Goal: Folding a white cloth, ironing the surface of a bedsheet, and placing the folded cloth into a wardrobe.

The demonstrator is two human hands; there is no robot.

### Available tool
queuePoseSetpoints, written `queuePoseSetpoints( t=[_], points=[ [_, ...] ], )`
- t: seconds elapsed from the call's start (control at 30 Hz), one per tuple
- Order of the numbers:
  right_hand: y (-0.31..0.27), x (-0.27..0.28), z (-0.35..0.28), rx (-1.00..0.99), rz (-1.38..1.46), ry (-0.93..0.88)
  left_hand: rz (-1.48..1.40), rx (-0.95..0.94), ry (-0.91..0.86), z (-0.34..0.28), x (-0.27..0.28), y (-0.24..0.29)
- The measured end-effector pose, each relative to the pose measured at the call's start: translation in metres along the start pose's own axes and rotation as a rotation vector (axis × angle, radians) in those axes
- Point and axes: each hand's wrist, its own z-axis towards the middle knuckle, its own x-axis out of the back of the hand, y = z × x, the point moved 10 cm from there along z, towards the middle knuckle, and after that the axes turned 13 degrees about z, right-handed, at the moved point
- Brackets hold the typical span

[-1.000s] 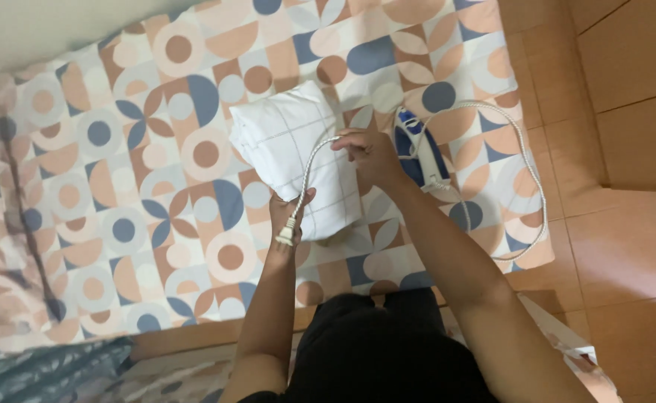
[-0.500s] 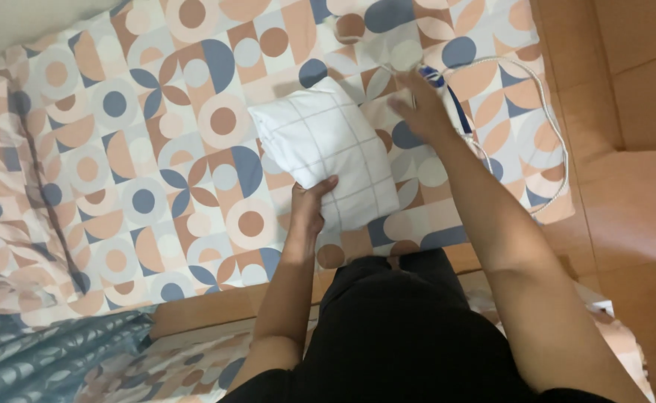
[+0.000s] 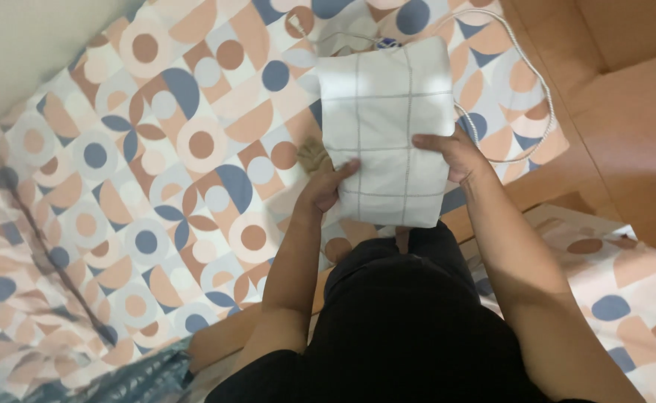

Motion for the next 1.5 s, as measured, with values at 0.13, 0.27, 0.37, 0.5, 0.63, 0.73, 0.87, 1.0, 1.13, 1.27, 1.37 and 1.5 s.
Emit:
queuePoseSetpoints(
  t=[0.13,0.27,0.37,0.5,0.63,0.73,0.87,1.0,1.13,1.27,1.37,1.5],
  points=[
    [-0.029,-0.006,-0.036,0.078,-0.21,0.127,-0.213,0.156,-0.006,0.033,0.005,-0.046],
    [-0.046,-0.001,-0.061,0.137,-0.271,0.065,-0.265,0.084,-0.014,0.054,-0.016,-0.038],
    [-0.056,0.035,-0.077,0.201,-0.245,0.124,-0.207,0.047,-0.094,0.055,-0.057,-0.016],
    [-0.085,0.079,-0.116,0.339,-0.229,0.281,-0.091,-0.02,-0.208,0.049,-0.138,0.027],
    [-0.112,0.113,-0.17,0.457,-0.006,0.371,0.066,0.013,-0.225,0.054,-0.211,0.033],
    [-0.127,0.168,-0.206,0.512,0.042,0.41,0.096,-0.011,-0.25,0.058,-0.265,0.045],
    [-0.172,0.207,-0.268,0.665,0.022,0.531,0.078,0.023,-0.419,0.061,-0.345,0.051],
    [-0.218,0.221,-0.314,0.818,0.045,0.504,0.086,-0.142,-0.51,0.057,-0.423,0.078],
    [-0.242,0.244,-0.337,0.851,0.14,0.461,0.019,-0.079,-0.527,0.054,-0.477,0.083],
    [-0.255,0.247,-0.359,0.848,0.288,0.545,0.04,-0.155,-0.588,0.041,-0.52,0.098],
    [-0.265,0.247,-0.37,0.905,0.24,0.458,0.119,-0.169,-0.552,0.042,-0.53,0.091],
    [-0.27,0.249,-0.376,0.975,0.174,0.328,0.119,-0.177,-0.549,0.047,-0.535,0.08]
  ],
)
